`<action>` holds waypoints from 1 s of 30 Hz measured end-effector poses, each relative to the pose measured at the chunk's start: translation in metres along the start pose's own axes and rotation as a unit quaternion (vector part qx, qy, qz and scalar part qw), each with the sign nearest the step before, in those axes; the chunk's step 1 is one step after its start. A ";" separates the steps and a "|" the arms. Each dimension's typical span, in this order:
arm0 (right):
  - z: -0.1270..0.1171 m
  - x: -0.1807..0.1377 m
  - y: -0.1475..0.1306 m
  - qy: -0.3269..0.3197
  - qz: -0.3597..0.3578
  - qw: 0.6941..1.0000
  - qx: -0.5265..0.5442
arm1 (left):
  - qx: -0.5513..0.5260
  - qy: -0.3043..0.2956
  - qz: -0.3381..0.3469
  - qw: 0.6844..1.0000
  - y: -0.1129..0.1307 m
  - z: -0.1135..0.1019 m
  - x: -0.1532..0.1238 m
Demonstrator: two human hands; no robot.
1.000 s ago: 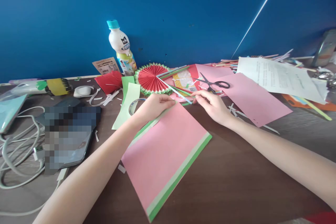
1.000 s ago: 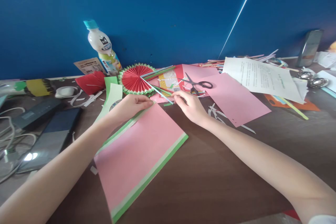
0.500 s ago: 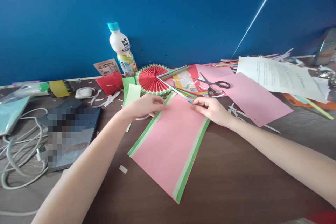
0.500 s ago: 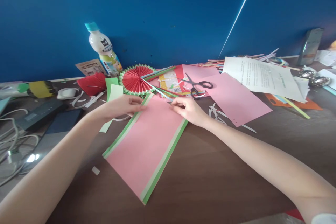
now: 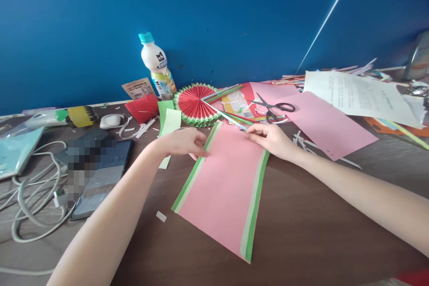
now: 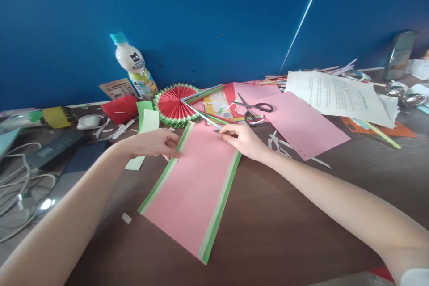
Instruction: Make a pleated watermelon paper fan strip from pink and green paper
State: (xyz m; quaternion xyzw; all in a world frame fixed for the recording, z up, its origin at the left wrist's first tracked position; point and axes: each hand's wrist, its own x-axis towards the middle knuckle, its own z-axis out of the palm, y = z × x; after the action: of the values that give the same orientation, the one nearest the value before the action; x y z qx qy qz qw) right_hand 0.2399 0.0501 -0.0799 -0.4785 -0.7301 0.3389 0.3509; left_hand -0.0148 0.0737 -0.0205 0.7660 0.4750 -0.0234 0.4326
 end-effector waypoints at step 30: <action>-0.003 0.005 0.010 -0.013 -0.145 0.982 -0.122 | 0.080 0.109 0.002 0.991 -0.005 -0.005 -0.007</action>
State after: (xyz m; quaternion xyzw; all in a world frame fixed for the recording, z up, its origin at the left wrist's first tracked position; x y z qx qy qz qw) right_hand 0.2456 0.0583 -0.0851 -0.4029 -0.8320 0.1988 0.3255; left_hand -0.0241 0.0730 -0.0171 0.7972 0.5143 0.0227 0.3154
